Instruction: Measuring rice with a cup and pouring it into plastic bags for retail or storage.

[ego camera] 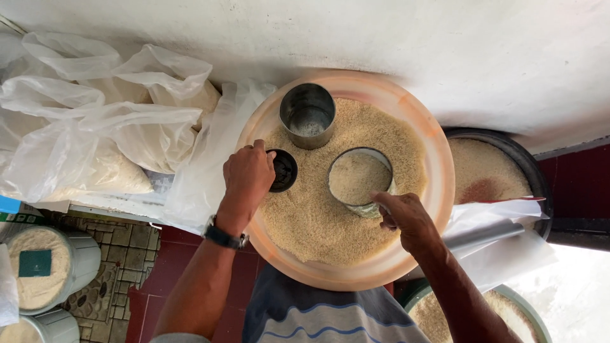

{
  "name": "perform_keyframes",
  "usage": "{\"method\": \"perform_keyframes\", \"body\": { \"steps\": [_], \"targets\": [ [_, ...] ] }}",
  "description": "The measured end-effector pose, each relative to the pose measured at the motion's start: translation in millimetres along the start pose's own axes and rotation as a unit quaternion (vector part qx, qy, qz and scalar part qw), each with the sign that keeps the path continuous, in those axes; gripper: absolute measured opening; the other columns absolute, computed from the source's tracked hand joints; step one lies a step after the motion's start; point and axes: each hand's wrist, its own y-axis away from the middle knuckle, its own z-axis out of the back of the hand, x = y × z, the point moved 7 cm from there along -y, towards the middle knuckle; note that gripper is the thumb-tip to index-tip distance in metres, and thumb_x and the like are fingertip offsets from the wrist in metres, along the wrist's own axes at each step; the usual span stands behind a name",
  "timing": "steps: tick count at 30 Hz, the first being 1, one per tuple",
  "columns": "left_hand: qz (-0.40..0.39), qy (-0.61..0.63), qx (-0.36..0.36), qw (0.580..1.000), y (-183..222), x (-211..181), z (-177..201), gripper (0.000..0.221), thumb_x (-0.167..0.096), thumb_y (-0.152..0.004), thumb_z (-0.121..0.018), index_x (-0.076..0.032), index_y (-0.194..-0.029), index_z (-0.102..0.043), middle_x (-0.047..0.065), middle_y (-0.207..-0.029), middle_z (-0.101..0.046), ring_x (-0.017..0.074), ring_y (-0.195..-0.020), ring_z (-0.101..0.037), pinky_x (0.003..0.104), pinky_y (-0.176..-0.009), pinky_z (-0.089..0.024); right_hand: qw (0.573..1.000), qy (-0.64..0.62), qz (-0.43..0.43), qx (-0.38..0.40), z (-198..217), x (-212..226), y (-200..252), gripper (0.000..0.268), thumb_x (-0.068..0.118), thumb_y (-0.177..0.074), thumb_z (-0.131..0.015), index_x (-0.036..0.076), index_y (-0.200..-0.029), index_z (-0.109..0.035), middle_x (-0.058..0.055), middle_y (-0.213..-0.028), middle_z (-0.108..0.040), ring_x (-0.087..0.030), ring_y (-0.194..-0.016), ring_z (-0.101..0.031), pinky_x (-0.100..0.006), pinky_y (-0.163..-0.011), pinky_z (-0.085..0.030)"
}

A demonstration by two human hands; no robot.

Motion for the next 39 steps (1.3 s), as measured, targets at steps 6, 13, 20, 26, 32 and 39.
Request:
{"method": "perform_keyframes", "body": {
  "steps": [6,13,20,26,32,39],
  "targets": [
    [0.019,0.145,0.054,0.988,0.4,5.6,-22.5,0.055,-0.004,-0.098,-0.063,0.013,-0.147,-0.045,0.039,-0.121,-0.062,0.0539,-0.105,-0.069,0.062,-0.077,-0.065,0.998,-0.054,0.034,-0.013,19.8,-6.6,13.2,0.044,0.024,-0.086,-0.072,0.000,-0.054,-0.052,-0.006,-0.043,-0.029,-0.017,-0.041,-0.034,-0.044,-0.059,-0.056],
    [0.041,0.196,0.094,0.975,11.4,-59.4,-40.0,0.050,0.000,-0.099,-0.049,0.015,-0.146,-0.041,0.043,-0.133,-0.050,0.0601,-0.110,-0.065,0.066,-0.078,-0.064,0.992,-0.045,0.090,-0.072,38.2,23.9,43.6,0.046,0.024,-0.085,-0.074,0.004,-0.052,-0.050,-0.006,-0.046,-0.028,-0.014,-0.047,-0.030,-0.040,-0.069,-0.055],
    [0.038,0.279,0.138,0.950,17.5,-94.0,-105.2,0.054,0.002,-0.100,-0.046,0.016,-0.150,-0.034,0.044,-0.135,-0.048,0.0584,-0.114,-0.063,0.064,-0.078,-0.067,0.982,0.092,0.109,-0.121,59.1,38.4,52.5,0.055,0.031,-0.088,-0.080,0.005,-0.047,-0.054,-0.008,-0.044,-0.038,-0.013,-0.048,-0.039,-0.040,-0.066,-0.051],
    [0.051,0.270,0.139,0.951,16.2,-101.3,-136.1,0.057,0.000,-0.100,-0.047,0.017,-0.152,-0.028,0.042,-0.137,-0.048,0.0516,-0.116,-0.065,0.058,-0.081,-0.068,0.965,0.171,0.142,-0.140,59.6,42.8,52.0,0.061,0.035,-0.088,-0.083,0.008,-0.046,-0.049,-0.006,-0.041,-0.035,-0.012,-0.048,-0.035,-0.032,-0.055,-0.039],
    [0.044,0.239,0.133,0.961,16.7,-106.9,-165.1,0.060,-0.006,-0.101,-0.049,0.015,-0.153,-0.026,0.040,-0.135,-0.048,0.0468,-0.114,-0.067,0.055,-0.080,-0.070,0.958,0.196,0.157,-0.137,59.4,36.8,43.8,0.060,0.036,-0.083,-0.087,0.008,-0.046,-0.050,-0.008,-0.036,-0.038,-0.012,-0.041,-0.039,-0.027,-0.046,-0.032],
    [-0.071,0.058,0.143,0.985,13.6,-120.8,-168.3,0.060,-0.020,-0.104,-0.053,0.012,-0.152,-0.033,0.038,-0.136,-0.049,0.0416,-0.113,-0.068,0.049,-0.080,-0.070,0.948,0.233,0.187,-0.111,59.0,41.5,41.1,0.050,0.029,-0.079,-0.088,0.002,-0.055,-0.053,-0.012,-0.038,-0.043,-0.015,-0.038,-0.045,-0.028,-0.043,-0.032]
  ]
}}
